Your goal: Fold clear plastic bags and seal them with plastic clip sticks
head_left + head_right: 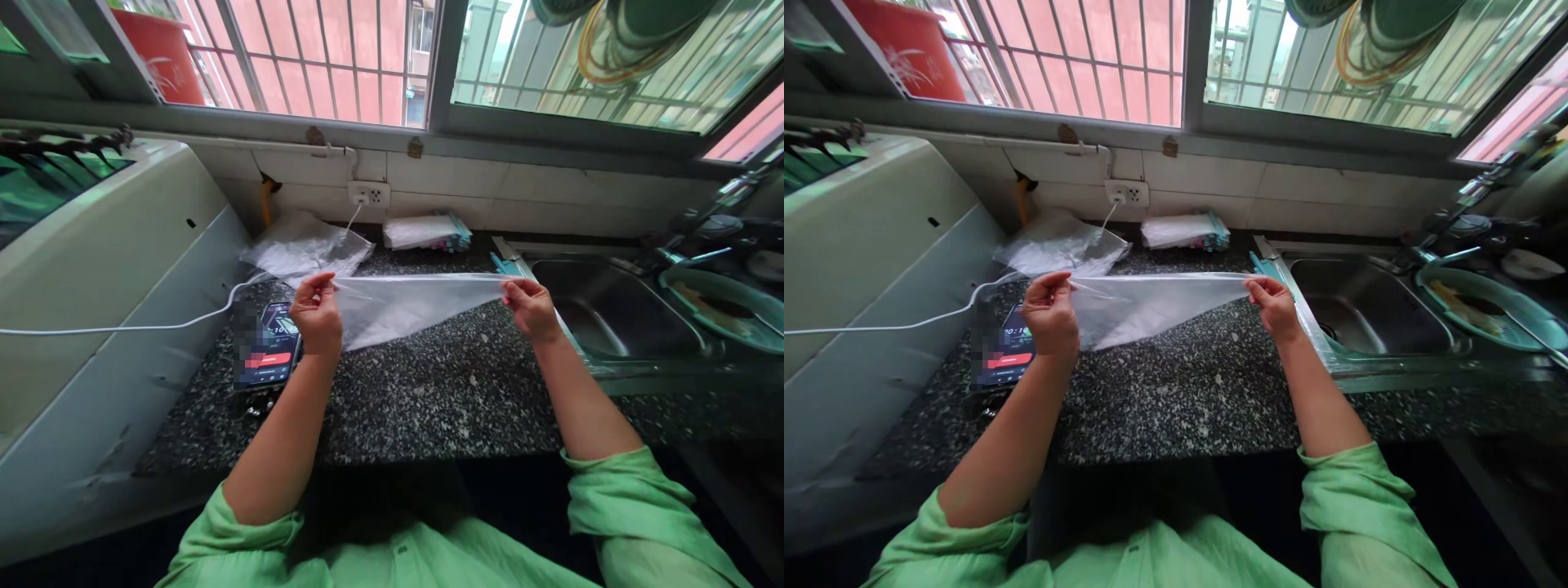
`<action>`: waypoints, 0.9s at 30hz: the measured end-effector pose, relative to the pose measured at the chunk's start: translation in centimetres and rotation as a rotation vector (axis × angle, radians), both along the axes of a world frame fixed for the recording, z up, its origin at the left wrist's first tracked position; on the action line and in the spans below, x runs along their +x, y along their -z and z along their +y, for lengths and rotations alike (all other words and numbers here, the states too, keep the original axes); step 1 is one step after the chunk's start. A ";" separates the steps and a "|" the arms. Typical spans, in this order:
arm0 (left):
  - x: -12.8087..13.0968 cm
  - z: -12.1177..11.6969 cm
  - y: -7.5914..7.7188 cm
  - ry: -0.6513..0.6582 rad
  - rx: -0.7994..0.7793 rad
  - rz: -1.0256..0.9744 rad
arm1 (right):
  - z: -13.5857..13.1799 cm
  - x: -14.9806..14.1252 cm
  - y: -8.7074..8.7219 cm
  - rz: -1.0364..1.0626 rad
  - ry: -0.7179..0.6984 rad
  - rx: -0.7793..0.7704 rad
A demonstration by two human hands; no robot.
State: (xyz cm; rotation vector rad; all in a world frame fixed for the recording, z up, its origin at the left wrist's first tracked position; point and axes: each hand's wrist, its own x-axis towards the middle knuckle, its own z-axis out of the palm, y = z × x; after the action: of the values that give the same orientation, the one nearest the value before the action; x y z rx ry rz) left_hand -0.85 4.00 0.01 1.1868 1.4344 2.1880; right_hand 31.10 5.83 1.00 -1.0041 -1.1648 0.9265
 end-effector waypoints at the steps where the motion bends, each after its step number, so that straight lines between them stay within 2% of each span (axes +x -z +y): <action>1: 0.1 -0.1 -0.1 -0.008 0.000 0.024 | -0.1 0.1 -0.2 -0.001 0.000 0.016; 4: 0.3 -0.9 -0.5 -0.057 0.037 0.109 | -0.8 0.3 -0.8 -0.019 0.014 0.060; 7: 0.2 -3.0 -0.5 -0.093 0.152 0.232 | -2.3 0.6 -0.8 -0.021 0.027 0.078; 10: -0.7 -6.5 0.5 -0.036 0.219 0.396 | -4.9 1.2 0.3 -0.064 0.023 0.005; 12: -1.7 -9.1 1.7 0.058 0.169 0.522 | -6.8 1.7 1.5 -0.157 0.001 -0.119; 16: -3.8 -13.2 3.7 0.220 -0.056 0.735 | -9.9 2.5 3.2 -0.349 -0.033 -0.359; 18: -4.2 -14.4 4.2 0.288 -0.192 0.752 | -10.6 2.6 3.2 -0.418 -0.047 -0.434; 20: -4.3 -15.1 4.4 0.301 -0.330 0.706 | -10.8 2.5 3.0 -0.446 -0.075 -0.496; 23: -4.1 -15.1 3.8 0.307 -0.533 0.534 | -10.6 2.3 2.7 -0.381 -0.081 -0.534; 27: -4.0 -13.7 1.8 0.527 -0.779 0.335 | -10.3 2.1 2.8 -0.312 -0.074 -0.499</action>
State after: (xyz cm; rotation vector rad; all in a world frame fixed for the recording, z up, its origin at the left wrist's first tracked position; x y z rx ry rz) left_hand -4.89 -9.68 -1.82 1.4177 1.6185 0.9645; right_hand 33.17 -4.50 -1.79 -1.5588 -1.2615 1.1820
